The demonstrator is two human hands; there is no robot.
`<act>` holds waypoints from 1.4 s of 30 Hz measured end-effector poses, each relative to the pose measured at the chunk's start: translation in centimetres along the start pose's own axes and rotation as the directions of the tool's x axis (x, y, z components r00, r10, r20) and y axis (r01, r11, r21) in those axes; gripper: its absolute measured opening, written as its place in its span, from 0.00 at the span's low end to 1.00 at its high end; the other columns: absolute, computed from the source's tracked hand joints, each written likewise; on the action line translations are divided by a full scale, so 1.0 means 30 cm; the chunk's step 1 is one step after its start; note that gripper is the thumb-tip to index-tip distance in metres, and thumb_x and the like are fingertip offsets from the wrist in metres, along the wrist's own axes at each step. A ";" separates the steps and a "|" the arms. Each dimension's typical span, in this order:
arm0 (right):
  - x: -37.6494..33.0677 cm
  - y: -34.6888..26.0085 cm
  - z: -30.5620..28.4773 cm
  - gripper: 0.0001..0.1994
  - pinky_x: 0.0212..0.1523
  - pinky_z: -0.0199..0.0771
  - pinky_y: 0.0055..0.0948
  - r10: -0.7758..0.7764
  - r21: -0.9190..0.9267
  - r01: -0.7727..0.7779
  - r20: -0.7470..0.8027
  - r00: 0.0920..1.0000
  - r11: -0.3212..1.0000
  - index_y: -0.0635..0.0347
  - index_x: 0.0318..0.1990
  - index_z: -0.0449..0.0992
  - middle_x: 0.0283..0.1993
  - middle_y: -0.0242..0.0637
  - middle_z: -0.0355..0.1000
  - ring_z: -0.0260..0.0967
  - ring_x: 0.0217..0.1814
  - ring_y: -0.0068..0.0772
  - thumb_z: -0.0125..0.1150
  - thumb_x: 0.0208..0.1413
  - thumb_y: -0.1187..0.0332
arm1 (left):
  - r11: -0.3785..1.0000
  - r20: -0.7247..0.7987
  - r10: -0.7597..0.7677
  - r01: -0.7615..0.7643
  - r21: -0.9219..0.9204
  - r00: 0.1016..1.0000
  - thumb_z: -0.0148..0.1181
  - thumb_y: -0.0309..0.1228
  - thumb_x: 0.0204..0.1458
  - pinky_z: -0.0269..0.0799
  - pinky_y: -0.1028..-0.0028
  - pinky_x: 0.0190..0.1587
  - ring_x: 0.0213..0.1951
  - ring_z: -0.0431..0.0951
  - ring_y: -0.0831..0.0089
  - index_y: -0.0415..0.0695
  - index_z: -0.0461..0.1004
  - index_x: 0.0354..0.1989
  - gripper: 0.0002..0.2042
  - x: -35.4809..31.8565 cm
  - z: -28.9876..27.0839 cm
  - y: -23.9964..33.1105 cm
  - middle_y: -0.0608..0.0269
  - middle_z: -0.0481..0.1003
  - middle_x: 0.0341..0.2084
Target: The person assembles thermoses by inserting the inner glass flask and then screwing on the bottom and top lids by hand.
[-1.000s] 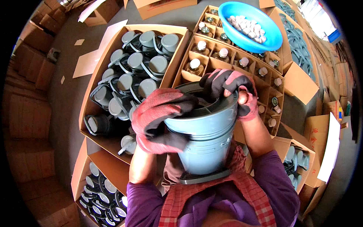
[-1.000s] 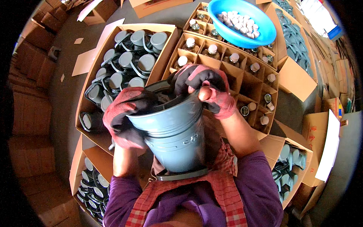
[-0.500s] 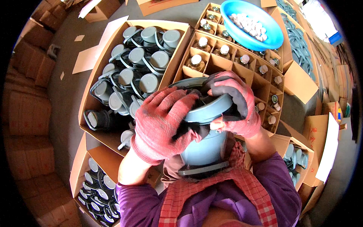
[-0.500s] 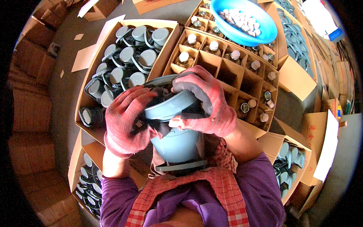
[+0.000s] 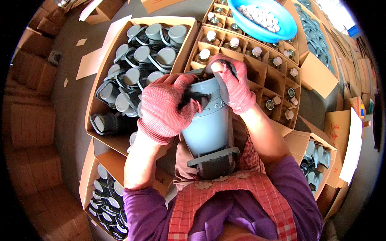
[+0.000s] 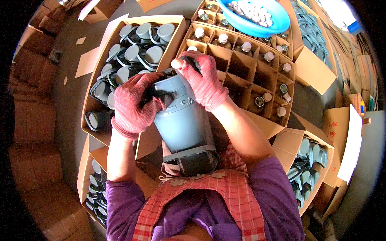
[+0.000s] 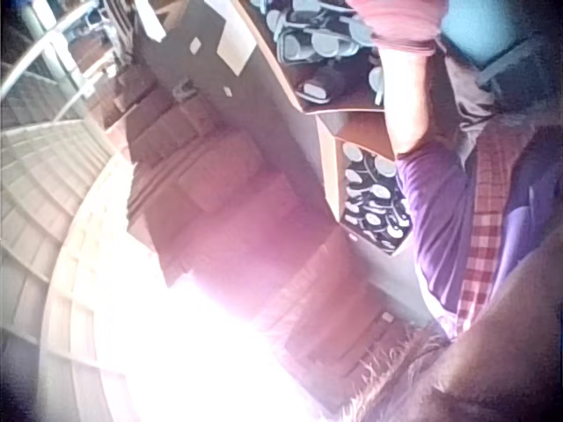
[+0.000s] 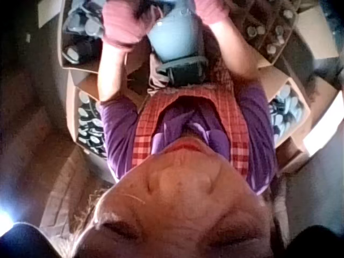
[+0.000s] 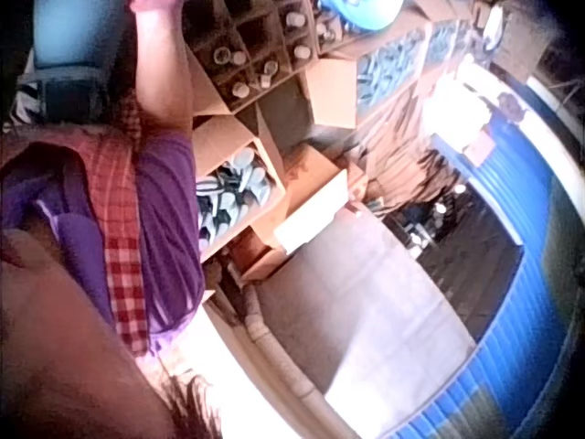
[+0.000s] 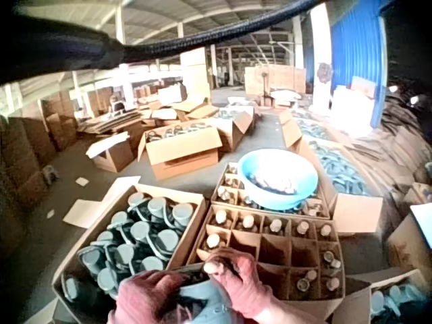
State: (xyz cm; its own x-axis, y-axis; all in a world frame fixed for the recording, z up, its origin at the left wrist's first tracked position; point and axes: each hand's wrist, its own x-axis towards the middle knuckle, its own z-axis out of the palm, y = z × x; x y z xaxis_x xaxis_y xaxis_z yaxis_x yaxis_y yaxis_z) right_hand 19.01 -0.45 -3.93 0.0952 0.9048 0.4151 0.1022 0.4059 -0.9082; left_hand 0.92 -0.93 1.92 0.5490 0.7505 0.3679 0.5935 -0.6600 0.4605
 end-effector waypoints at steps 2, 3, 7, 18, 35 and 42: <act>-0.001 0.030 -0.004 0.17 0.38 0.67 0.28 0.140 0.466 -0.150 0.055 0.989 0.872 0.65 0.29 0.73 0.28 0.35 0.71 0.67 0.32 0.29 0.49 0.57 0.57 | 0.997 0.066 0.047 -0.043 -0.065 0.997 0.65 0.41 0.33 0.71 0.66 0.41 0.37 0.76 0.52 0.38 0.72 0.40 0.25 0.007 -0.029 -0.011 0.47 0.75 0.33; 0.031 0.135 -0.053 0.27 0.49 0.66 0.31 -0.068 0.511 -0.023 0.159 0.985 0.859 0.62 0.39 0.73 0.38 0.36 0.73 0.69 0.43 0.32 0.40 0.59 0.45 | 0.992 0.093 0.055 -0.044 -0.118 0.994 0.65 0.46 0.34 0.70 0.67 0.42 0.38 0.77 0.54 0.37 0.72 0.41 0.28 0.011 -0.053 -0.010 0.47 0.75 0.34; 0.019 0.225 0.069 0.46 0.60 0.58 0.41 0.116 0.881 -0.442 0.428 0.897 0.168 0.58 0.63 0.54 0.62 0.46 0.58 0.61 0.59 0.44 0.32 0.47 0.28 | 0.956 -0.014 0.089 -0.089 -0.278 0.996 0.62 0.55 0.35 0.69 0.68 0.42 0.38 0.76 0.54 0.36 0.72 0.41 0.32 0.009 -0.020 -0.042 0.48 0.74 0.34; -0.012 0.306 0.032 0.37 0.54 0.67 0.39 0.241 0.720 -0.436 0.364 0.900 0.540 0.73 0.42 0.71 0.44 0.53 0.71 0.71 0.45 0.47 0.29 0.58 0.40 | 0.889 -0.385 -0.052 -0.133 -0.438 0.921 0.59 0.44 0.40 0.71 0.66 0.38 0.33 0.77 0.54 0.36 0.74 0.27 0.20 -0.075 0.094 -0.129 0.50 0.75 0.28; -0.025 0.318 0.058 0.30 0.50 0.69 0.44 -0.087 0.948 -0.315 0.318 0.944 0.053 0.61 0.44 0.72 0.39 0.43 0.71 0.66 0.49 0.42 0.39 0.57 0.41 | 0.398 -0.296 -0.460 -0.104 -0.912 0.837 0.25 0.49 0.62 0.69 0.72 0.37 0.28 0.76 0.63 0.35 0.75 0.23 0.34 -0.041 0.287 -0.161 0.52 0.77 0.24; -0.005 0.371 -0.090 0.31 0.49 0.69 0.45 0.207 0.876 -0.434 0.394 0.896 0.209 0.60 0.42 0.73 0.43 0.43 0.72 0.68 0.47 0.44 0.44 0.53 0.38 | 0.684 -0.498 -0.054 -0.331 -0.650 0.866 0.54 0.44 0.48 0.68 0.65 0.47 0.42 0.76 0.57 0.36 0.75 0.34 0.20 -0.015 0.152 -0.085 0.51 0.76 0.37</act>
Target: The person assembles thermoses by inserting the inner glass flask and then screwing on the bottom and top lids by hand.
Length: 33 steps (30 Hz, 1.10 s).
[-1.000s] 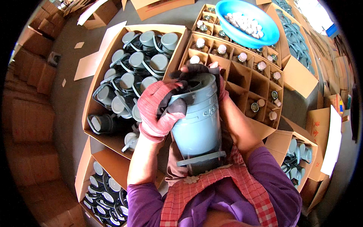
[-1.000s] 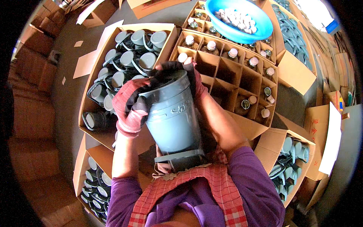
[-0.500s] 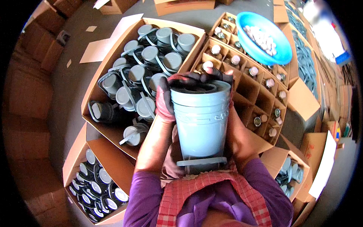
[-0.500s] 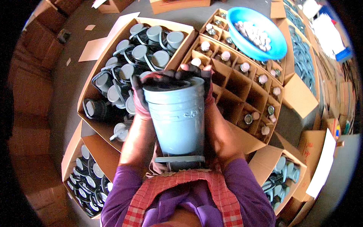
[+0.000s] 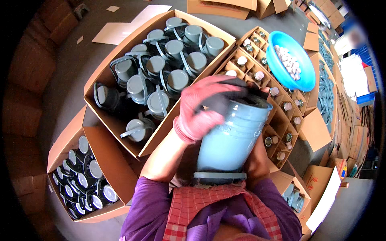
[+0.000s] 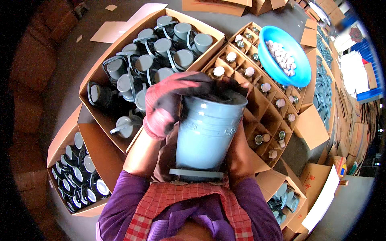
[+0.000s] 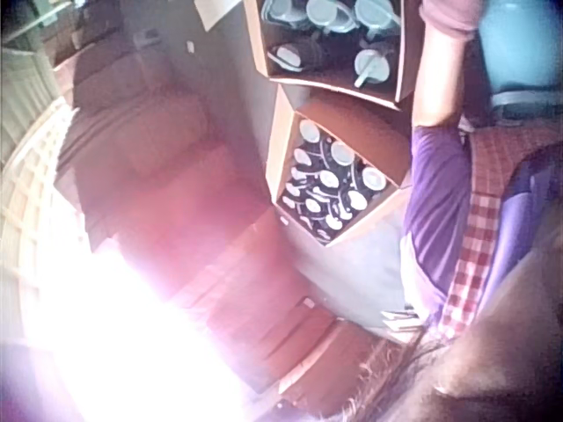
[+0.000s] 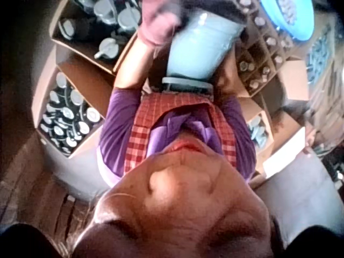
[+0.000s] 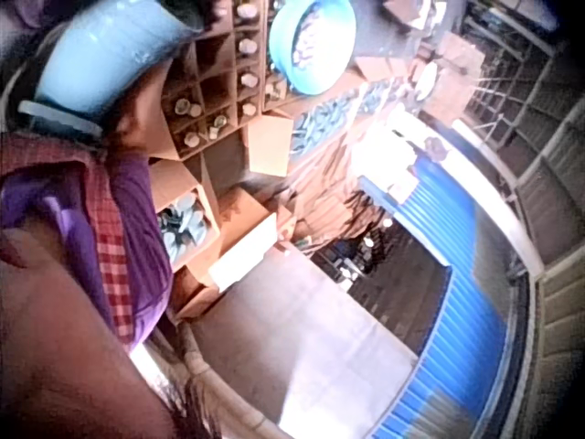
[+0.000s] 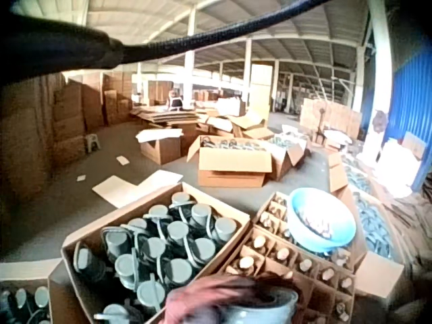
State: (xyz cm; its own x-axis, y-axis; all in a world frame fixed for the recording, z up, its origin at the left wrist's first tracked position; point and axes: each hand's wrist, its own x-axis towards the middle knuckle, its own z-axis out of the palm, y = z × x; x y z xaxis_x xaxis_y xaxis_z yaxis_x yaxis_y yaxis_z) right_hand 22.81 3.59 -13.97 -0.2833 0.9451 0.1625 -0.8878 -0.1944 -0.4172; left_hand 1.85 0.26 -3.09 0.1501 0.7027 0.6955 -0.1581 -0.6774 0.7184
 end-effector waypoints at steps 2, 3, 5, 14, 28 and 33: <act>-0.005 0.019 0.179 0.35 0.54 0.65 0.45 0.043 0.108 -0.072 0.247 0.968 0.992 0.65 0.47 0.72 0.50 0.50 0.69 0.67 0.52 0.48 0.34 0.57 0.38 | 0.964 0.146 0.119 -0.150 0.221 0.982 0.61 0.40 0.42 0.69 0.65 0.45 0.41 0.76 0.57 0.36 0.75 0.33 0.18 0.035 0.016 0.071 0.51 0.76 0.37; -0.034 -0.026 0.156 0.35 0.54 0.65 0.43 -0.007 -0.235 0.046 0.162 0.987 0.971 0.66 0.46 0.73 0.48 0.50 0.70 0.67 0.50 0.46 0.32 0.58 0.39 | 0.973 0.104 0.098 -0.118 0.201 0.990 0.63 0.38 0.39 0.70 0.66 0.43 0.39 0.76 0.57 0.37 0.75 0.31 0.16 -0.001 0.008 0.022 0.51 0.76 0.35; -0.069 -0.034 0.284 0.36 0.47 0.68 0.35 -0.250 -0.737 0.199 0.042 0.967 0.646 0.69 0.34 0.77 0.39 0.43 0.74 0.70 0.41 0.37 0.28 0.62 0.43 | 0.996 0.077 0.071 -0.066 -0.064 0.994 0.56 0.42 0.45 0.66 0.61 0.49 0.41 0.75 0.54 0.34 0.75 0.30 0.18 -0.019 -0.048 -0.032 0.48 0.76 0.34; -0.027 -0.253 0.699 0.16 0.43 0.68 0.46 0.416 -0.730 0.599 0.682 0.602 0.329 0.63 0.26 0.75 0.41 0.53 0.72 0.69 0.41 0.55 0.55 0.43 0.57 | 0.049 0.227 -0.615 0.323 -0.945 0.755 0.43 0.49 0.57 0.64 0.63 0.53 0.47 0.72 0.60 0.40 0.59 0.57 0.27 -0.212 0.104 -0.138 0.51 0.73 0.43; -0.074 -0.279 0.820 0.15 0.40 0.68 0.22 0.478 -0.991 -0.072 -0.118 0.870 -0.113 0.67 0.33 0.72 0.34 0.33 0.72 0.69 0.37 0.23 0.66 0.32 0.76 | 0.799 0.049 -0.577 0.551 0.242 0.815 0.47 0.42 0.55 0.67 0.68 0.45 0.41 0.74 0.62 0.40 0.71 0.44 0.18 -0.441 0.075 0.042 0.55 0.75 0.34; -0.267 -0.278 0.449 0.32 0.61 0.55 0.34 -0.103 -0.949 0.236 0.219 0.970 0.211 0.65 0.57 0.64 0.57 0.44 0.64 0.60 0.59 0.36 0.66 0.43 0.62 | 0.564 -0.178 -0.789 0.578 -0.590 0.589 0.57 0.36 0.52 0.67 0.78 0.36 0.33 0.70 0.82 0.35 0.75 0.37 0.14 -0.534 0.023 0.050 0.69 0.74 0.30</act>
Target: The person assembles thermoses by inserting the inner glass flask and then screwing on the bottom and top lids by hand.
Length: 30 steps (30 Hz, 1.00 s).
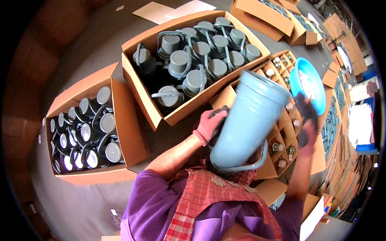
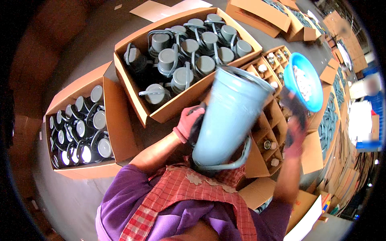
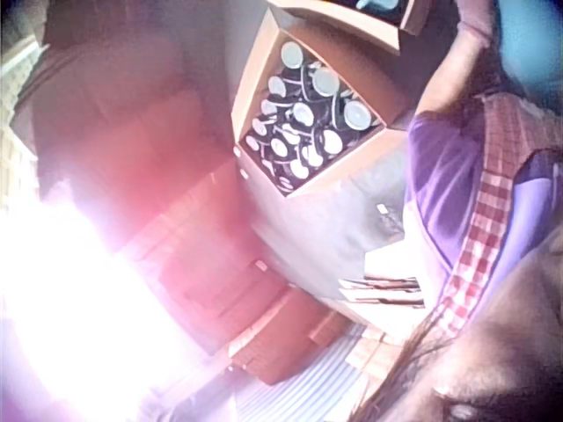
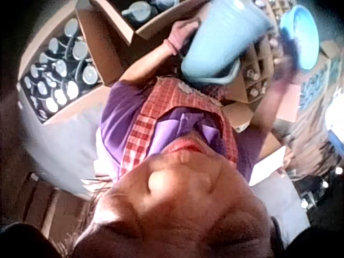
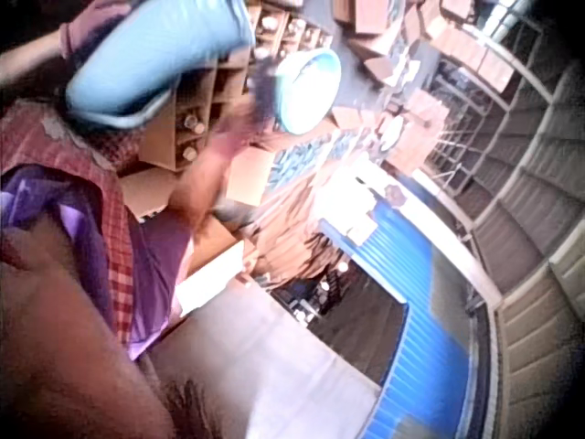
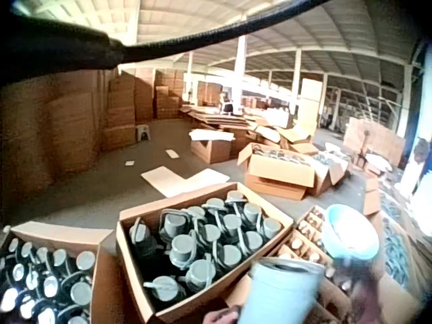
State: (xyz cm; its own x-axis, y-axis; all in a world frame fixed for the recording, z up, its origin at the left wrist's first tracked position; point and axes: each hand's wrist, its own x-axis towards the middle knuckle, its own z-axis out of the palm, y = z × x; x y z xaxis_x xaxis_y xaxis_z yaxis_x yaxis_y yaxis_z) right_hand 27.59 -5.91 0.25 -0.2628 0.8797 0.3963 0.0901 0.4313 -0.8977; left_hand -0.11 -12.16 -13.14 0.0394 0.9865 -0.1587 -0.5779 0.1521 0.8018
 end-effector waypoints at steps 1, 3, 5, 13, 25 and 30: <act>-0.090 0.010 0.038 0.37 0.64 0.49 0.36 0.063 -0.080 -0.051 0.153 0.986 0.995 0.64 0.58 0.62 0.61 0.41 0.58 0.52 0.64 0.37 0.67 0.41 0.56 | 0.999 -0.075 0.035 -0.036 -0.011 0.997 0.54 0.36 0.54 0.67 0.79 0.34 0.30 0.70 0.81 0.36 0.75 0.36 0.14 0.007 -0.074 -0.033 0.70 0.74 0.27; -0.279 0.053 0.095 0.44 0.67 0.42 0.41 0.225 -0.178 -0.155 0.490 0.842 0.972 0.64 0.59 0.61 0.66 0.42 0.51 0.43 0.70 0.42 0.72 0.34 0.52 | 0.979 -0.300 0.037 -0.094 -0.178 0.953 0.52 0.37 0.55 0.66 0.79 0.32 0.27 0.70 0.82 0.37 0.75 0.33 0.14 -0.011 -0.129 -0.055 0.70 0.74 0.25; -0.398 0.086 0.155 0.40 0.64 0.48 0.45 0.270 -0.473 0.086 0.631 0.727 0.877 0.64 0.57 0.62 0.62 0.49 0.55 0.48 0.66 0.53 0.71 0.34 0.58 | 0.985 -0.474 0.157 -0.105 0.134 0.866 0.49 0.39 0.57 0.68 0.78 0.32 0.27 0.71 0.81 0.37 0.75 0.32 0.16 -0.044 -0.174 -0.065 0.70 0.74 0.26; -0.416 0.110 0.356 0.36 0.60 0.58 0.39 0.474 -0.210 -0.445 0.120 0.872 0.871 0.64 0.59 0.59 0.56 0.47 0.64 0.60 0.60 0.44 0.66 0.39 0.68 | 0.915 -0.512 0.294 -0.083 0.395 0.807 0.40 0.41 0.59 0.71 0.68 0.36 0.33 0.77 0.67 0.44 0.66 0.43 0.15 0.034 -0.213 -0.057 0.54 0.76 0.29; 0.443 0.247 0.641 0.30 0.59 0.58 0.35 0.463 0.323 -0.807 0.687 0.559 0.495 0.59 0.59 0.60 0.58 0.41 0.62 0.60 0.59 0.34 0.52 0.55 0.49 | 0.434 -0.380 0.069 -0.371 -0.821 0.922 0.38 0.52 0.56 0.62 0.58 0.56 0.53 0.67 0.56 0.45 0.63 0.56 0.27 0.252 -0.324 0.098 0.57 0.68 0.52; 0.556 0.330 0.790 0.23 0.53 0.66 0.33 0.241 0.346 -0.934 0.902 0.358 0.090 0.58 0.53 0.67 0.50 0.38 0.68 0.66 0.51 0.29 0.50 0.58 0.50 | 0.256 -0.367 -0.034 -0.347 -0.902 0.929 0.37 0.51 0.56 0.60 0.57 0.57 0.55 0.65 0.57 0.47 0.63 0.57 0.26 0.298 -0.271 0.099 0.59 0.66 0.55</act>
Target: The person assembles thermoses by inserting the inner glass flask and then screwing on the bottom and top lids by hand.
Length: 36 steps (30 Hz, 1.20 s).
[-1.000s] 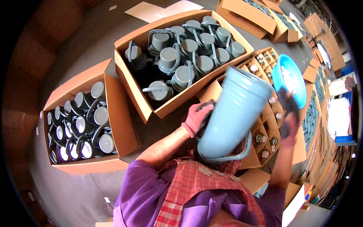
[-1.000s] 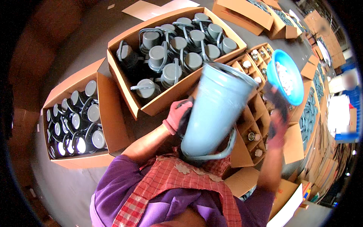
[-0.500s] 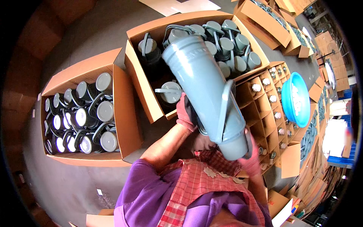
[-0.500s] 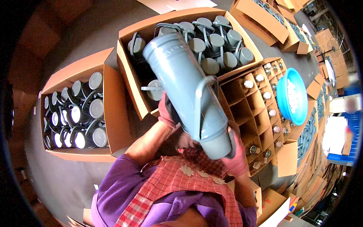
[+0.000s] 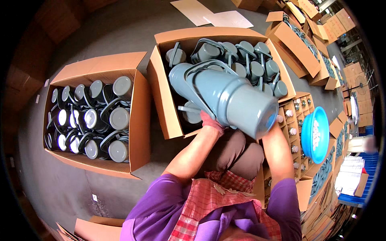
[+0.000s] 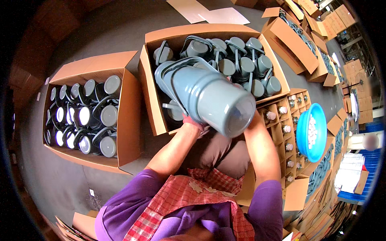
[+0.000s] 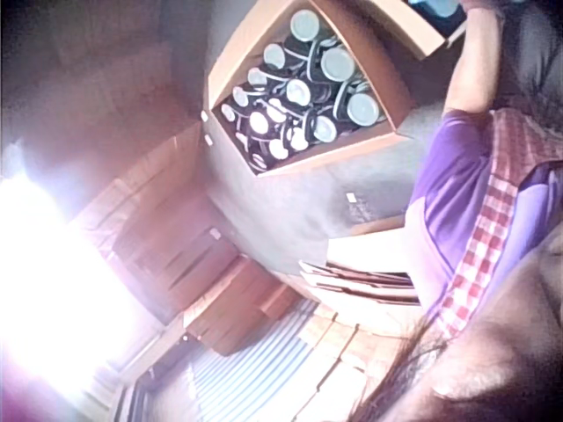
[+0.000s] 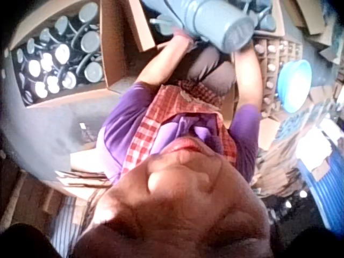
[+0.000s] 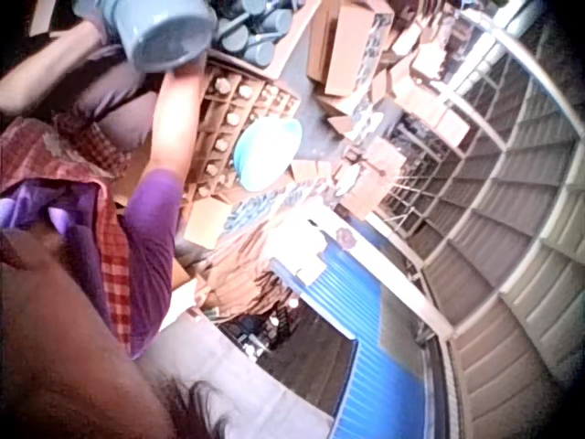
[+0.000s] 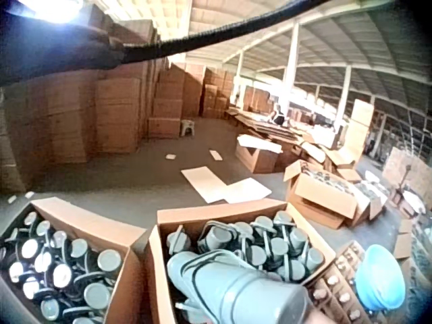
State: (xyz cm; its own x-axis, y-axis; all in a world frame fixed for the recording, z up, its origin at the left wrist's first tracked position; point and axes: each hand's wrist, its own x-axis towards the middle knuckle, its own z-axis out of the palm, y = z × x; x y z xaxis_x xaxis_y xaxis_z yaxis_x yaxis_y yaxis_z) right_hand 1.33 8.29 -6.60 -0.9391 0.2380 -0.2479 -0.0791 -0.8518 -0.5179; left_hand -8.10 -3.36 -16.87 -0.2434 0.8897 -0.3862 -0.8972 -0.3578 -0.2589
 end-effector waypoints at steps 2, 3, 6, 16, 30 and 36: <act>0.044 -0.014 0.008 0.21 0.51 0.67 0.32 0.033 0.130 -0.057 0.179 0.983 0.990 0.57 0.51 0.69 0.47 0.38 0.70 0.67 0.48 0.28 0.51 0.58 0.51 | 0.999 -0.065 0.030 -0.032 -0.027 0.997 0.37 0.51 0.56 0.60 0.57 0.58 0.56 0.65 0.58 0.48 0.63 0.57 0.26 0.026 -0.015 -0.011 0.59 0.66 0.55; 0.050 -0.037 0.024 0.18 0.47 0.69 0.29 -0.008 -0.040 0.011 0.066 0.998 0.999 0.57 0.47 0.70 0.43 0.36 0.71 0.68 0.45 0.26 0.53 0.56 0.54 | 0.998 -0.106 0.043 -0.047 -0.039 0.993 0.37 0.51 0.56 0.60 0.57 0.58 0.56 0.65 0.58 0.49 0.63 0.57 0.26 0.034 -0.026 -0.019 0.60 0.66 0.55; 0.137 -0.113 0.107 0.09 0.37 0.71 0.23 -0.149 -0.682 0.059 -0.074 0.986 0.729 0.58 0.37 0.73 0.34 0.31 0.73 0.70 0.36 0.22 0.59 0.52 0.64 | 0.973 0.072 0.150 -0.134 -0.188 0.986 0.39 0.52 0.55 0.58 0.55 0.58 0.58 0.63 0.58 0.50 0.61 0.59 0.27 0.120 -0.111 -0.012 0.60 0.64 0.57; 0.338 -0.125 0.135 0.13 0.40 0.67 0.21 -0.121 -0.974 0.195 0.208 0.971 -0.112 0.60 0.40 0.76 0.31 0.32 0.72 0.66 0.35 0.21 0.60 0.43 0.74 | 0.698 0.252 -0.050 -0.146 0.701 0.967 0.42 0.33 0.58 0.67 0.71 0.50 0.46 0.72 0.68 0.42 0.65 0.53 0.17 -0.033 -0.222 0.016 0.63 0.72 0.47; 0.653 -0.111 0.046 0.06 0.41 0.70 0.23 -0.173 -0.944 0.317 0.300 0.938 0.086 0.62 0.32 0.72 0.32 0.33 0.74 0.70 0.36 0.25 0.56 0.44 0.78 | -0.352 0.518 0.523 -0.382 0.854 0.677 0.62 0.34 0.47 0.69 0.73 0.44 0.40 0.74 0.70 0.38 0.71 0.48 0.20 0.103 0.440 0.599 0.57 0.75 0.40; 0.645 0.101 -0.117 0.13 0.49 0.69 0.38 -0.254 -0.944 -0.035 0.053 0.966 -0.329 0.54 0.42 0.75 0.40 0.45 0.73 0.69 0.46 0.49 0.56 0.47 0.67 | -0.904 0.489 0.362 0.426 -0.022 0.793 0.62 0.50 0.37 0.68 0.63 0.47 0.49 0.68 0.57 0.46 0.72 0.43 0.26 0.335 0.382 0.524 0.55 0.70 0.43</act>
State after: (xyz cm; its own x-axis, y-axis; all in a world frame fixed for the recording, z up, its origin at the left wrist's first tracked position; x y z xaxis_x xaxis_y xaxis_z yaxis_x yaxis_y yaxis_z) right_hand -15.91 11.95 -15.84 -0.9045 0.4214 -0.0649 0.3744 0.7123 -0.5937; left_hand -28.87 3.20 -14.66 -0.6983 0.7150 0.0328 0.7157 0.6967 0.0500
